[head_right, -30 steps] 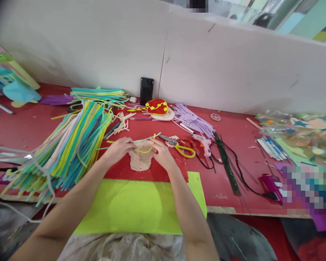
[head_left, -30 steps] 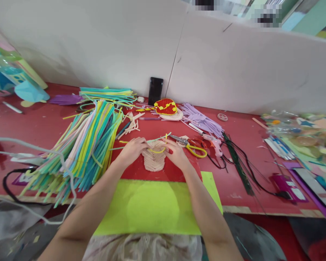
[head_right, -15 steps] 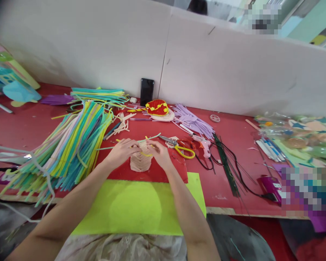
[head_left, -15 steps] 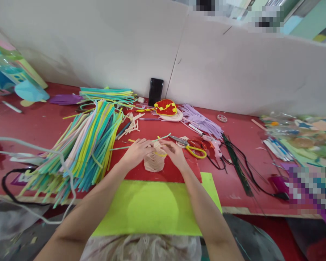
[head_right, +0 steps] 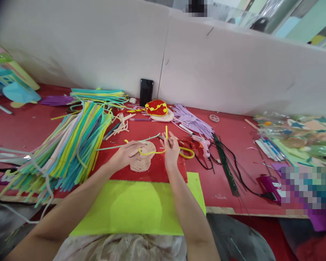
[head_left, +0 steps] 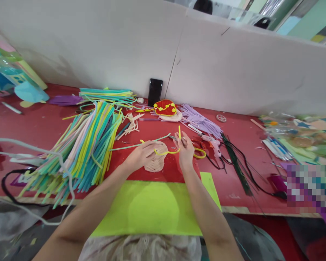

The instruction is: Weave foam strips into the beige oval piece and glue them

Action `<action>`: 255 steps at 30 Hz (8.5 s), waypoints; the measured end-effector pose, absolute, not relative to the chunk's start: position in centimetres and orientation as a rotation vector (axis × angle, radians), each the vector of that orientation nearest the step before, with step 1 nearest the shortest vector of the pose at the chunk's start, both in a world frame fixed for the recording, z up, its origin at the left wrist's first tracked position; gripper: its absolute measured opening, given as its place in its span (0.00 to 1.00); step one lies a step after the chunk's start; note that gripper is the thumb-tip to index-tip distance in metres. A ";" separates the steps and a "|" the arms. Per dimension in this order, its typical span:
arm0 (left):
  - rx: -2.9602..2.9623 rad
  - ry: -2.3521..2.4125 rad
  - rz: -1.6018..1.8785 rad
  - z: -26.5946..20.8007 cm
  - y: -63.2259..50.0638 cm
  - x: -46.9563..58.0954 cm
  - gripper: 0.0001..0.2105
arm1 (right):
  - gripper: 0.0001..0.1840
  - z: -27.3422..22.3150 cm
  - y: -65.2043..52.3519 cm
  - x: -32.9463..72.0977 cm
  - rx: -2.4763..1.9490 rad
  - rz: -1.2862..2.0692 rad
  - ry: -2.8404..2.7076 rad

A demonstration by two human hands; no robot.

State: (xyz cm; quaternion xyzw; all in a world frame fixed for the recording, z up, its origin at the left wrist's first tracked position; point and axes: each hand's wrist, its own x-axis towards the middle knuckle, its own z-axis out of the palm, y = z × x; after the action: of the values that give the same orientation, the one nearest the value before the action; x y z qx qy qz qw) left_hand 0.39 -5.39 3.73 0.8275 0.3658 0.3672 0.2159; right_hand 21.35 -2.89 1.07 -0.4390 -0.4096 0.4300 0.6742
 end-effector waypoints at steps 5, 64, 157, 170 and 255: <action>1.966 0.997 1.085 3.8 -5.2 0.6 0.17 | 0.13 1.7 -3.3 20.9 -1.018 1.040 -0.959; 2.157 1.193 0.941 3.2 -5.6 0.5 0.15 | 0.09 2.8 -5.0 19.4 -1.109 0.849 -1.468; 1.716 1.689 0.601 1.0 -2.7 -3.7 0.12 | 0.12 -1.8 -3.1 17.7 -1.196 0.487 -1.968; 1.888 1.685 0.552 1.6 -2.6 -3.7 0.18 | 0.13 -1.7 -3.2 17.9 -1.191 0.487 -1.989; 1.676 2.343 0.135 6.3 -8.3 -7.4 0.15 | 0.15 -1.9 -4.4 16.9 -1.206 0.553 -2.041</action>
State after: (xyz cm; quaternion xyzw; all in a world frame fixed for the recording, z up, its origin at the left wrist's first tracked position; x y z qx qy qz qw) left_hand -7.35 -8.30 6.32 0.5763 0.8058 0.0465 0.1285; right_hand 16.91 -4.35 -1.93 -0.4648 -0.7866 0.2132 0.3461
